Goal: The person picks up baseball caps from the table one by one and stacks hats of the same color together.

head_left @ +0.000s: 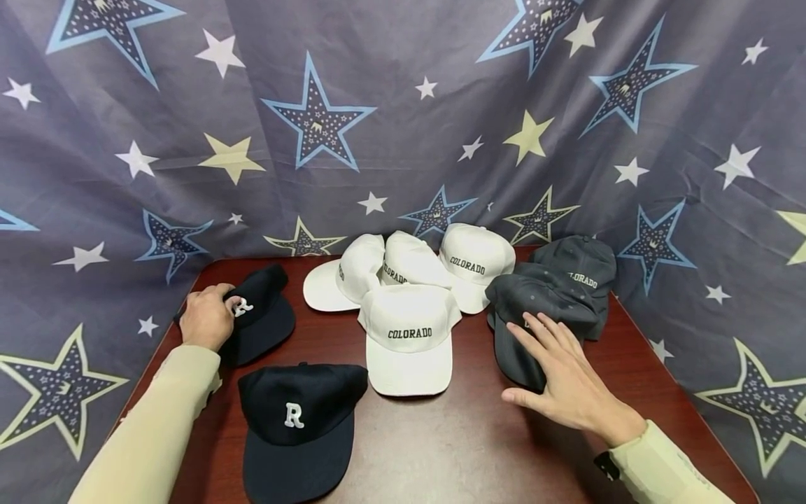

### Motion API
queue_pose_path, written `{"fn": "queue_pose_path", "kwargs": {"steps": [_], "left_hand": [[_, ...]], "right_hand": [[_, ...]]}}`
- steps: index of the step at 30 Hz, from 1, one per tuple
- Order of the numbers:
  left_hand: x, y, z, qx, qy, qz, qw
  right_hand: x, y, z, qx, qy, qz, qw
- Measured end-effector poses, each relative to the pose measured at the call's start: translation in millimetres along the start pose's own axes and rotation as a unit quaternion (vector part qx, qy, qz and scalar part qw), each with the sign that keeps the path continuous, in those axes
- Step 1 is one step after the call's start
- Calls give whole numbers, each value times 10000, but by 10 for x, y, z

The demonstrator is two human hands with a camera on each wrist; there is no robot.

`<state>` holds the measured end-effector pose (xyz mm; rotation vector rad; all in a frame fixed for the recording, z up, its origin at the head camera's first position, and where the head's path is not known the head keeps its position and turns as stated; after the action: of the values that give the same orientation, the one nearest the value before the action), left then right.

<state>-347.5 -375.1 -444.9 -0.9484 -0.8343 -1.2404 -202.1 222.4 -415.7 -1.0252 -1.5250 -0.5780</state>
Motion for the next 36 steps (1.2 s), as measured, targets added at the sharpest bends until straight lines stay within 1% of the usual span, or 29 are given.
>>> {"fn": "queue_pose_path", "kwargs": {"steps": [4, 8, 13, 18, 21, 26, 31, 36], "left_hand": [[57, 39, 10, -17, 95, 81, 9999], [140, 77, 29, -47, 90, 160, 9998], [260, 114, 131, -180, 108, 228, 9995], [372, 175, 267, -304, 119, 215, 9992], [450, 222, 360, -440, 58, 224, 9988], [575, 301, 527, -773, -6, 298, 9966], [713, 384, 709, -1125, -9, 488, 9925], [831, 466, 930, -1429, -12, 647, 9876]], "right_hand": [[-7, -5, -3, -3, 3, -21, 10000], [-22, -8, -5, -1, 1, -42, 10000], [-20, -8, -4, -3, 2, -34, 10000], [-15, -9, -7, 20, 8, -5, 10000], [-22, -10, -11, 32, 11, -11, 10000], [-33, -8, -16, 36, 3, -22, 10000], [-37, -17, -18, 58, 14, -20, 10000], [-38, -23, -24, 66, 12, -27, 10000]]}}
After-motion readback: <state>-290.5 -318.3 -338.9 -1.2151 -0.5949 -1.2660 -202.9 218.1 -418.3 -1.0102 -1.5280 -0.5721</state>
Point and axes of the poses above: each hand's wrist, its own y-axis away from the middle knuckle, its own x-axis out of the back of the hand, z = x × y, the point moved 8 cm from there along -y, towards the middle knuckle, and after that the axes turned 12 degrees about -z, right-handed, at the moved point
